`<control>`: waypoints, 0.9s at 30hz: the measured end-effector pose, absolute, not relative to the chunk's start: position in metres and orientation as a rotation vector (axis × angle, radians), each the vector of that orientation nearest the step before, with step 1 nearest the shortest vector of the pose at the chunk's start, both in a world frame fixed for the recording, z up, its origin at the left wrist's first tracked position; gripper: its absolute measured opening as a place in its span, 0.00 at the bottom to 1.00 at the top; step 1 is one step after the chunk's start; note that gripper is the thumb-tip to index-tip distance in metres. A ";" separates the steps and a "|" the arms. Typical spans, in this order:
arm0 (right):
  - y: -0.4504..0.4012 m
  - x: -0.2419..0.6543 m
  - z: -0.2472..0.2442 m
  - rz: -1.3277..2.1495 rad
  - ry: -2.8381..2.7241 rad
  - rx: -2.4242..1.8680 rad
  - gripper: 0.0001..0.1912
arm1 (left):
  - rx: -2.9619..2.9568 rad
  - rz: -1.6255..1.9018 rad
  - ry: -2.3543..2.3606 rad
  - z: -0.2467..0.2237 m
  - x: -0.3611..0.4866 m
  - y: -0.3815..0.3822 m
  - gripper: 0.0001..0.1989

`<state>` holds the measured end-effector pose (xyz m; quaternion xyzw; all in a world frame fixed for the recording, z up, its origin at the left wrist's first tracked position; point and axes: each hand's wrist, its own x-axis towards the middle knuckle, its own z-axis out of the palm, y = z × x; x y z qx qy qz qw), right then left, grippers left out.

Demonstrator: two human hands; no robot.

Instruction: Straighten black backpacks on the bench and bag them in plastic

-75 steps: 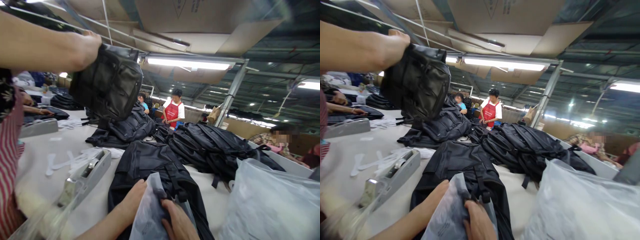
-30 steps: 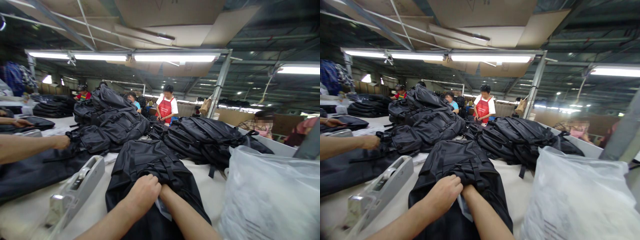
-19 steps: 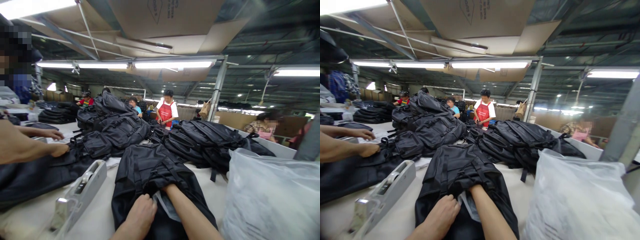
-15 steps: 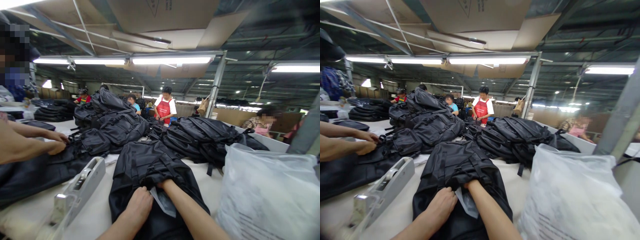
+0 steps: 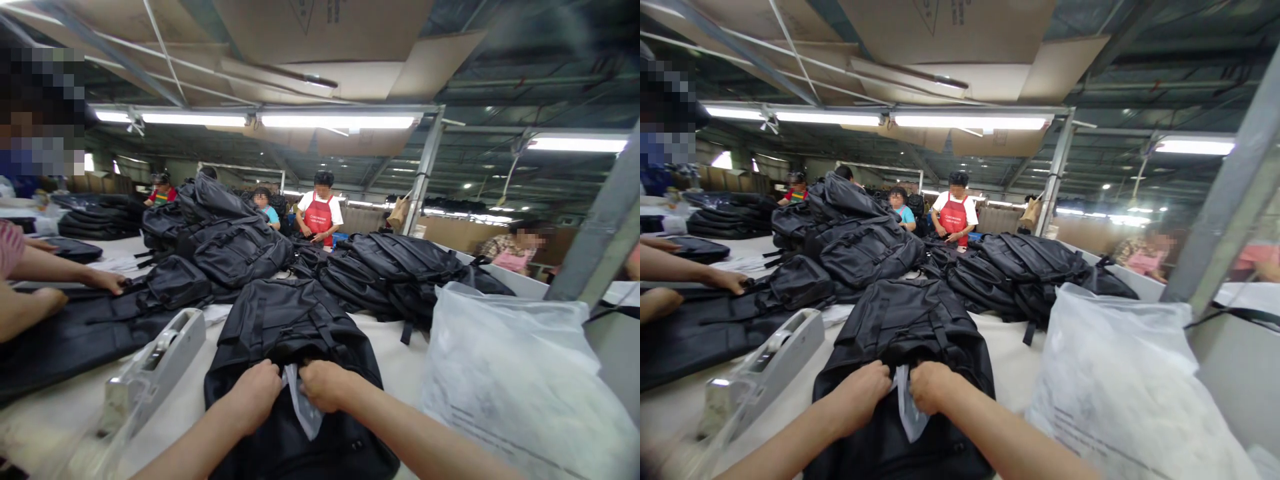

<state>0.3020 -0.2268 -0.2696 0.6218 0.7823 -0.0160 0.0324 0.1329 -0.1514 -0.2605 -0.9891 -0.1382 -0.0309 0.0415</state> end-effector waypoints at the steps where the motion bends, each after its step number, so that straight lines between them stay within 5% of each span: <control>1: -0.234 0.298 -0.269 -0.026 2.394 1.939 0.07 | -3.064 -0.086 -0.506 -0.247 0.130 -0.157 0.16; 6: -0.268 0.276 -0.261 0.049 2.332 2.355 0.16 | -3.361 -0.455 -0.601 -0.200 0.144 -0.183 0.17; 14: -0.315 0.313 -0.221 0.363 1.981 2.993 0.05 | -3.126 -0.003 -0.682 -0.232 0.182 -0.183 0.18; 18: -0.297 0.330 -0.236 0.220 1.910 3.075 0.19 | -3.074 0.065 -0.665 -0.233 0.187 -0.187 0.18; 22: -0.273 0.341 -0.244 -0.023 2.132 3.177 0.11 | -3.174 0.026 -0.602 -0.230 0.195 -0.189 0.16; 27: -0.268 0.354 -0.231 -0.314 2.569 3.323 0.13 | -3.682 -0.169 -0.691 -0.227 0.203 -0.180 0.12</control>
